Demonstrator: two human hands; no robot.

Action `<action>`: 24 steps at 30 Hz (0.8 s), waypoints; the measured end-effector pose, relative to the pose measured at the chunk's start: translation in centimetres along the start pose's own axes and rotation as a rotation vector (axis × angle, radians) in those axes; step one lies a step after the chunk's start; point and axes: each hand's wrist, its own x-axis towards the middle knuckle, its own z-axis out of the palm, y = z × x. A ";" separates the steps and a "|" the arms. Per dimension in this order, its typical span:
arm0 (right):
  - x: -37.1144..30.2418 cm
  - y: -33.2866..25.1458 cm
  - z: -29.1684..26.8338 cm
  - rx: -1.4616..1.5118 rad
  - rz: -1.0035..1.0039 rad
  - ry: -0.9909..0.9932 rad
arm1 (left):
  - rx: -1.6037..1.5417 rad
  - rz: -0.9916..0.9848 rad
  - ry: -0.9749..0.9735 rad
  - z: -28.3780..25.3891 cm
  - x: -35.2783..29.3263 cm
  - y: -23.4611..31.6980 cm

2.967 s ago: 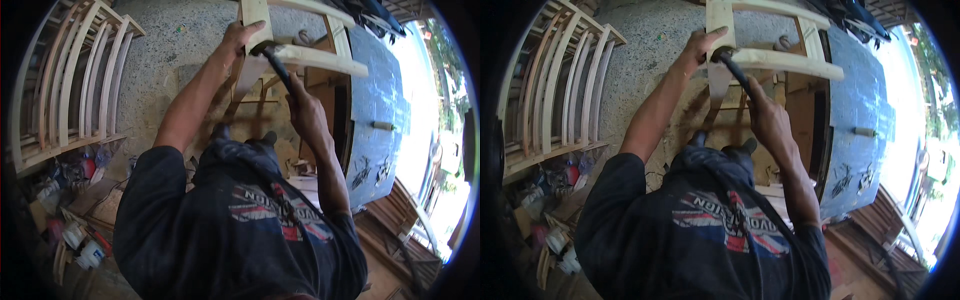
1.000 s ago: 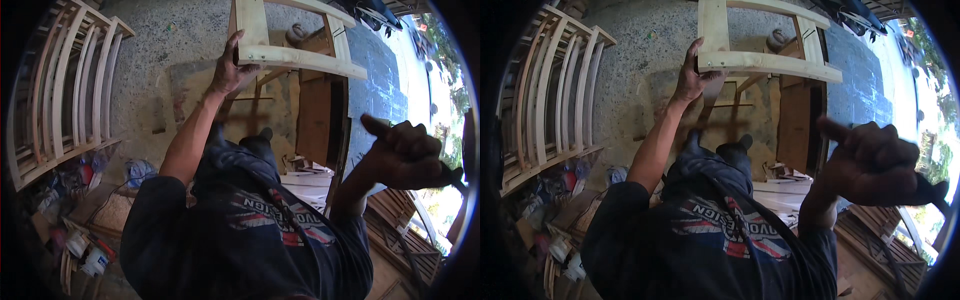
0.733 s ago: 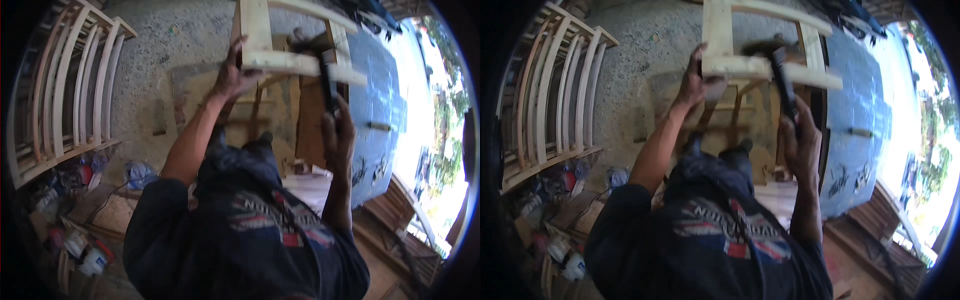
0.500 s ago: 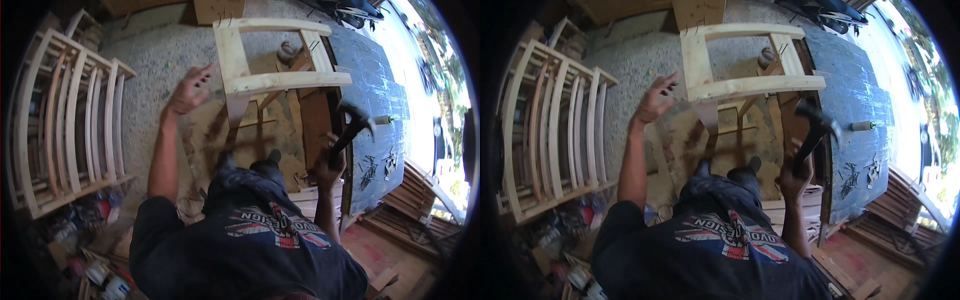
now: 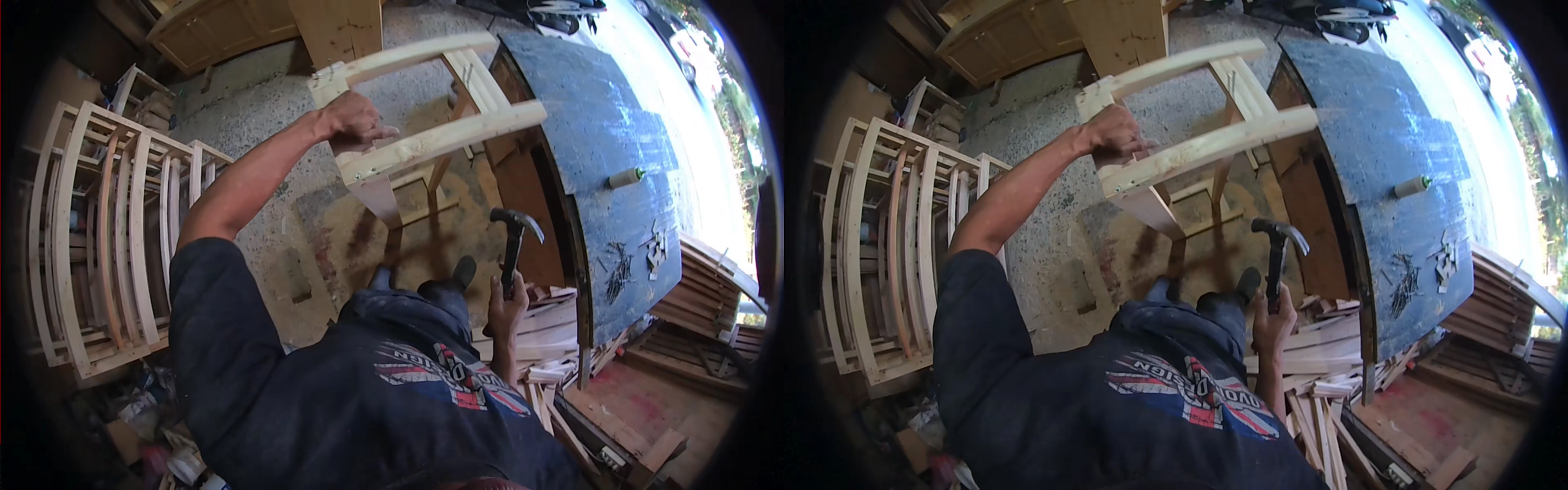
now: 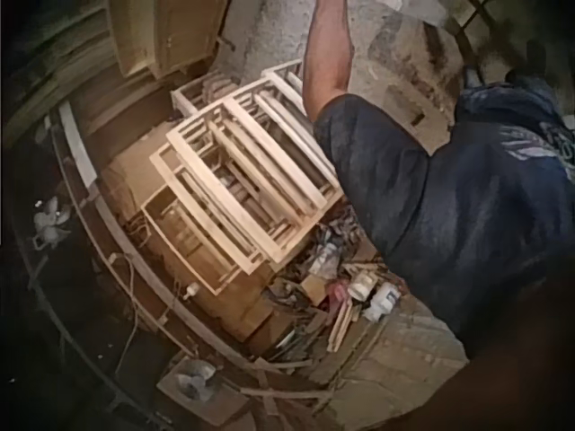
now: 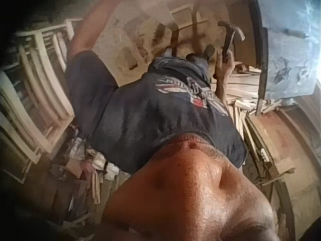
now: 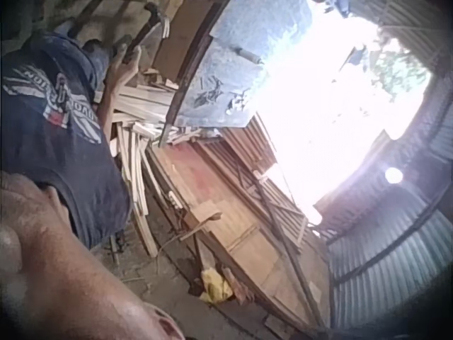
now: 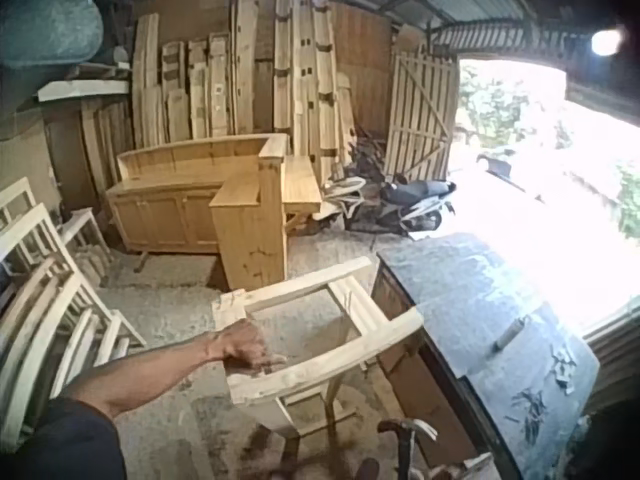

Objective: The person is assembling small wooden frames by hammering nails and using a power drill to join pieces in a workshop environment.

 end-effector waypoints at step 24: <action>9.8 -0.5 9.5 0.197 -0.281 -0.731 | -1.476 -0.925 0.556 1.3 0.7 10.1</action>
